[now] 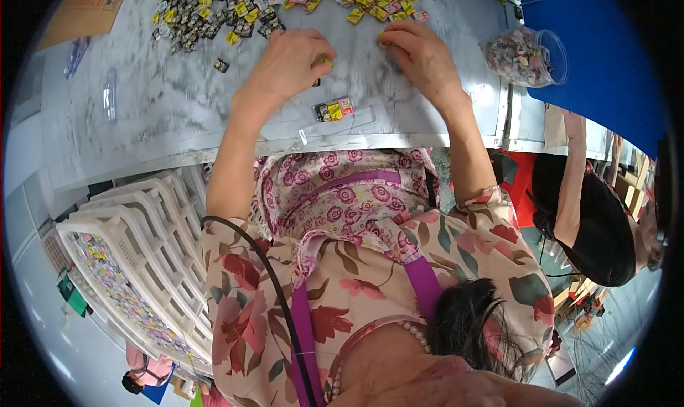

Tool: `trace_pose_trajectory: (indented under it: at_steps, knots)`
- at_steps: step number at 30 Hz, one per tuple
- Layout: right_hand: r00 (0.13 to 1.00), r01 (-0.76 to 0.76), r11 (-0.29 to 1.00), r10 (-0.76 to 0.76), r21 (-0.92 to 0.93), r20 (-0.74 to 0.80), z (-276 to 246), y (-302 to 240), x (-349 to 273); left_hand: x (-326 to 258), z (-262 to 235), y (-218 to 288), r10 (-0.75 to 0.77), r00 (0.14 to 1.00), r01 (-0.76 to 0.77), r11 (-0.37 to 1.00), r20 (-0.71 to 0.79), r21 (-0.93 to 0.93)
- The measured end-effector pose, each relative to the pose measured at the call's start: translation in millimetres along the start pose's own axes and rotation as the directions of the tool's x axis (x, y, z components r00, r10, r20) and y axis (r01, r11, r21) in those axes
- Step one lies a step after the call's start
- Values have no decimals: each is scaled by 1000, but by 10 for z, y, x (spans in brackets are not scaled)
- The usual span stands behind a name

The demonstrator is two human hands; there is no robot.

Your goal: Sorting small plastic toy components and placing them into a partitioned tray.

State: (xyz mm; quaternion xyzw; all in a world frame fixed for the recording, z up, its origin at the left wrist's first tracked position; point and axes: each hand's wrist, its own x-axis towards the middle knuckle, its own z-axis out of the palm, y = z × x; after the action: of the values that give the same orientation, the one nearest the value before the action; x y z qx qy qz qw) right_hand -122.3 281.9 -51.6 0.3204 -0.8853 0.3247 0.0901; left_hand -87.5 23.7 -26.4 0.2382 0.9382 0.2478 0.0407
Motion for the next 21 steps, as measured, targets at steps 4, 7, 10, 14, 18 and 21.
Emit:
trace_pose_trajectory:
  at_steps: [4,7,10,14,18,21]
  knots:
    - [986,-125,990,132,67,-103,-171,191,105,131,-68,44,-125,992,121,984,-23,-130]
    - [976,-139,974,104,-178,-192,-186,391,185,279,-109,53,-155,984,146,984,-87,-97]
    - [979,-181,976,167,-121,-119,-136,425,183,628,-6,21,103,964,-88,994,-247,69]
    - [971,-215,968,197,-131,-136,-112,445,135,1031,57,318,186,958,-178,983,-219,54]
    - [968,-189,979,171,-81,-183,-76,494,54,1190,125,355,167,978,-135,963,-125,235]
    - [970,-146,983,119,-113,-213,-80,464,40,1182,168,333,204,974,-162,932,-101,325]
